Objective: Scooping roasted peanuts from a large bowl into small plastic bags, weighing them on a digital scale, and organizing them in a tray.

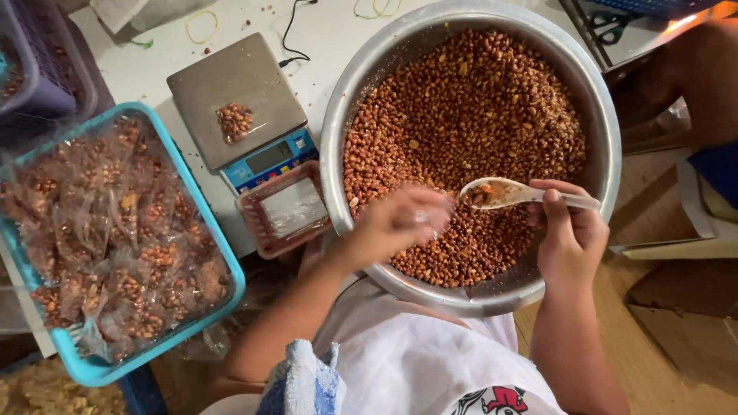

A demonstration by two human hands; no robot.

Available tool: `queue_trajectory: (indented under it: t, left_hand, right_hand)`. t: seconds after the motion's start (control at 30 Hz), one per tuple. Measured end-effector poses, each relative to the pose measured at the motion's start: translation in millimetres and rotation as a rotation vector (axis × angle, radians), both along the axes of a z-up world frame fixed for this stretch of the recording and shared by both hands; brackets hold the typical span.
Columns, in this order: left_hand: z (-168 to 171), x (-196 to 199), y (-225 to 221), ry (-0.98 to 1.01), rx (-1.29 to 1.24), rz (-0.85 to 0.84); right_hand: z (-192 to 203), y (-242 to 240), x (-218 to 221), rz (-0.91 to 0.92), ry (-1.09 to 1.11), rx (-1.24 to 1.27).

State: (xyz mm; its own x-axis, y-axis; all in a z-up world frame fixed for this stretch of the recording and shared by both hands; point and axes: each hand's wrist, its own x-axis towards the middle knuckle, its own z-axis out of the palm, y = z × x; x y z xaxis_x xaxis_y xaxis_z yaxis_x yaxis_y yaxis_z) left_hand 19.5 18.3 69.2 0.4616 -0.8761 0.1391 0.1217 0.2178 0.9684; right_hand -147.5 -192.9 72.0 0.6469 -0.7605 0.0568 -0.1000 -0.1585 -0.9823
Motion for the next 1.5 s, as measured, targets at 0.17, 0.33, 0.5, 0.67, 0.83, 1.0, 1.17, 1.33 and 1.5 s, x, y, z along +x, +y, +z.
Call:
queue_trajectory:
  t: [0.17, 0.33, 0.5, 0.67, 0.83, 1.0, 1.17, 1.33, 1.5]
  left_hand:
    - [-40, -22, -14, -0.070, 0.389, -0.079]
    - [-49, -23, -18, -0.138, 0.400, -0.045]
    - [-52, -23, -23, -0.213, 0.455, -0.022]
    - [-44, -25, -23, -0.258, 0.536, -0.048]
    - [-59, -26, -23, -0.255, 0.472, -0.014]
    - [-63, -27, -27, -0.266, 0.482, 0.023]
    - [-66, -26, -25, -0.243, 0.395, 0.054]
    - [-82, 31, -14, 0.207, -0.347, -0.140]
    - [-60, 183, 52, -0.285, 0.093, 0.751]
  right_hand:
    - [13, 10, -1, 0.001, -0.121, -0.006]
    - [13, 8, -1, -0.006, -0.126, -0.036]
    - [15, 9, 5, -0.020, -0.077, 0.024]
    - [13, 6, 10, -0.028, -0.080, 0.070]
    - [8, 5, 12, -0.022, -0.099, 0.053]
    - [9, 6, 11, -0.028, -0.146, 0.061]
    - [7, 1, 11, -0.047, -0.140, 0.141]
    - [-11, -18, 3, -0.189, -0.140, 0.134]
    - [-25, -28, -14, -0.188, -0.116, 0.131]
